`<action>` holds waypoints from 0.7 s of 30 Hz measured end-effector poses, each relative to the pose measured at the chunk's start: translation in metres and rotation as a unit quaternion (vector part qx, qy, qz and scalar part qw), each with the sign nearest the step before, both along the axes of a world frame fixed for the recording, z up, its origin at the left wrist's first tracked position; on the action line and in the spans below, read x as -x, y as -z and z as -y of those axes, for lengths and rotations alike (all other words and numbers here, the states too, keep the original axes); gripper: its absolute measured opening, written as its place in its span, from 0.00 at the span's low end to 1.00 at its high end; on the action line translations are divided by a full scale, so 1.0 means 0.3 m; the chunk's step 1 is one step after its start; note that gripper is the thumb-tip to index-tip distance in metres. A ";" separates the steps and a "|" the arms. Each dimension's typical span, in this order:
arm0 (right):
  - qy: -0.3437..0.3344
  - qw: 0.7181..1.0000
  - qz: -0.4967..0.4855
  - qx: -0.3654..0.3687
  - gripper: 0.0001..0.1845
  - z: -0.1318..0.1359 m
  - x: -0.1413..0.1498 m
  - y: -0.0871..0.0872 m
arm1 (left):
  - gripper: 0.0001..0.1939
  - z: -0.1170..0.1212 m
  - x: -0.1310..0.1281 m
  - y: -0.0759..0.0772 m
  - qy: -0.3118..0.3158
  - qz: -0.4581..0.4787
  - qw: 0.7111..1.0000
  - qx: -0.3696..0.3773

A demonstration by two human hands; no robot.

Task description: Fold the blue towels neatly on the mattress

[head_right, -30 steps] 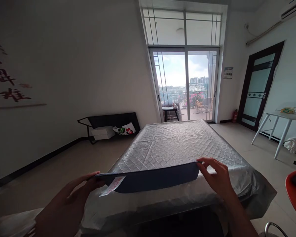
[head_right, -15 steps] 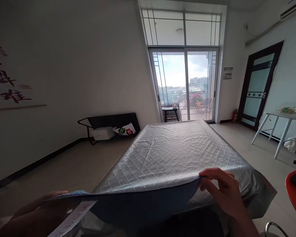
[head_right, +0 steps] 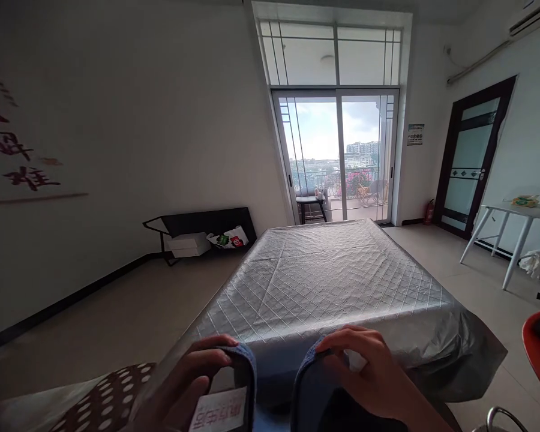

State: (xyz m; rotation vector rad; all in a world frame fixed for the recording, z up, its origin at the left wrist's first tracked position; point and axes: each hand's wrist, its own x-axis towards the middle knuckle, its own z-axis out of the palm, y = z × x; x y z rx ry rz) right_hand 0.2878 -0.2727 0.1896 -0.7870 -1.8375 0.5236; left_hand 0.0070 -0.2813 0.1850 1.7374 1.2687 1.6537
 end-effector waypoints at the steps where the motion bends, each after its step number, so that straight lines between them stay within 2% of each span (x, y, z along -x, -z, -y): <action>1: -0.026 0.999 0.018 0.012 0.09 0.003 0.026 0.006 | 0.22 -0.010 -0.027 0.023 0.047 -0.026 0.999 -0.006; 4: -0.081 0.994 0.059 0.044 0.13 0.009 0.089 0.025 | 0.20 -0.050 -0.096 0.092 0.151 -0.090 0.982 -0.064; 6: -0.095 0.992 0.070 0.055 0.14 0.008 0.110 0.035 | 0.15 -0.071 -0.118 0.123 0.171 -0.113 0.974 -0.096; 8: -0.100 0.990 0.075 0.062 0.15 0.006 0.115 0.040 | 0.11 -0.078 -0.118 0.134 0.163 -0.128 0.973 -0.100; 12: -0.116 0.987 0.086 0.073 0.16 0.005 0.111 0.039 | 0.09 -0.065 -0.097 0.105 0.154 -0.188 0.966 -0.085; 17: -0.148 0.980 0.120 0.056 0.18 0.004 0.101 0.031 | 0.05 -0.066 -0.075 0.063 0.157 -0.203 0.955 -0.147; 19: -0.135 0.982 0.125 0.040 0.17 0.002 0.086 0.024 | 0.03 -0.067 -0.034 0.052 0.121 -0.192 0.960 -0.164; 21: -0.113 0.986 0.119 0.027 0.15 -0.002 0.064 0.015 | 0.04 -0.057 0.040 0.040 0.064 -0.184 0.972 -0.134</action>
